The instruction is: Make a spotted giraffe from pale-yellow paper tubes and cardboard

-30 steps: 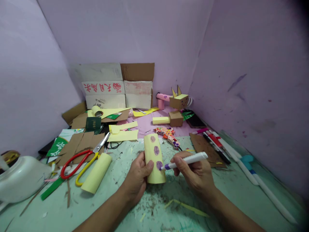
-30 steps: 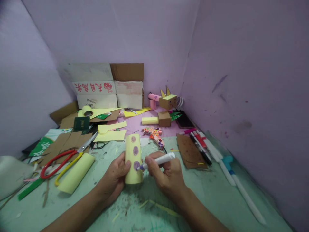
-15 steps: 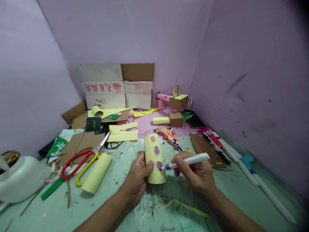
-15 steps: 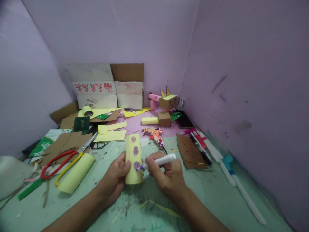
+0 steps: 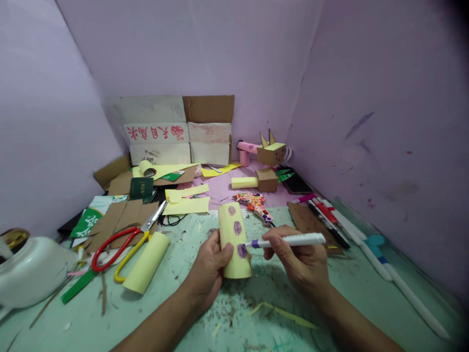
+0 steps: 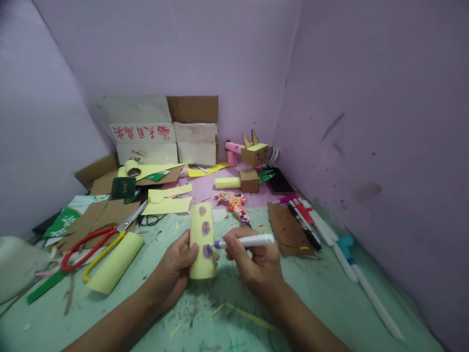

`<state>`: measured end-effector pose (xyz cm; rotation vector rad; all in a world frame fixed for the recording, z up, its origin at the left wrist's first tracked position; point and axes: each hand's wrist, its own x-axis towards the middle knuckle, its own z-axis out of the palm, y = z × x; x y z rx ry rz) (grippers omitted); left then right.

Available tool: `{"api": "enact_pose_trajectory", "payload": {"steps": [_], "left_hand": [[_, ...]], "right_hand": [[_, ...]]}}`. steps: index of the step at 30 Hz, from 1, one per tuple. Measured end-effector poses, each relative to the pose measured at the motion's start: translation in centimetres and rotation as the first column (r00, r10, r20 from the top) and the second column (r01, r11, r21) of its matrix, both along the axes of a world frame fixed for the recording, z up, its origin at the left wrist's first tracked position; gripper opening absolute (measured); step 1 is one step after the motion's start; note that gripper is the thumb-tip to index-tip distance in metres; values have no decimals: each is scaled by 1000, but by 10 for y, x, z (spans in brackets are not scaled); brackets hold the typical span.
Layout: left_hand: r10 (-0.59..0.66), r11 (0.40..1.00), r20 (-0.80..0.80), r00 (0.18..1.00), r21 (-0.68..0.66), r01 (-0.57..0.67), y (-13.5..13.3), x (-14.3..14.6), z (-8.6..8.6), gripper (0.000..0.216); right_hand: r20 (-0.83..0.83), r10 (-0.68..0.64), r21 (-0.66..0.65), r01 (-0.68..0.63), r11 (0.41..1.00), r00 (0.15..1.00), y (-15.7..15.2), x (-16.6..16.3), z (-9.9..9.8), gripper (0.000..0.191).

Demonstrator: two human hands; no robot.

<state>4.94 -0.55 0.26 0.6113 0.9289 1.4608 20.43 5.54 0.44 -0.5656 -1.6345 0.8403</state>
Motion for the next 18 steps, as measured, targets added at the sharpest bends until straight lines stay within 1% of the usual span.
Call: {"api": "enact_pose_trajectory", "payload": {"steps": [4,7,13,18], "left_hand": [[-9,1000,-12,1000,-19,9,0,0,2,59],[-7,1000,-23,1000,-19,7,-1,0,2,60],[-12,1000,-21,1000,-20,11,-1,-1,2,63],[-7,1000,-9,1000,-26,7,-1,-2,3,66]], "right_hand": [[46,15,25,-16,1000,999,-1,0,2,18],[61,-14,21,13,1000,998,0,1,1,18],[7,-42,-9,42,999,999,1,1,-1,19],[66,-33,-1,33,999,997,0,1,1,21]]}}
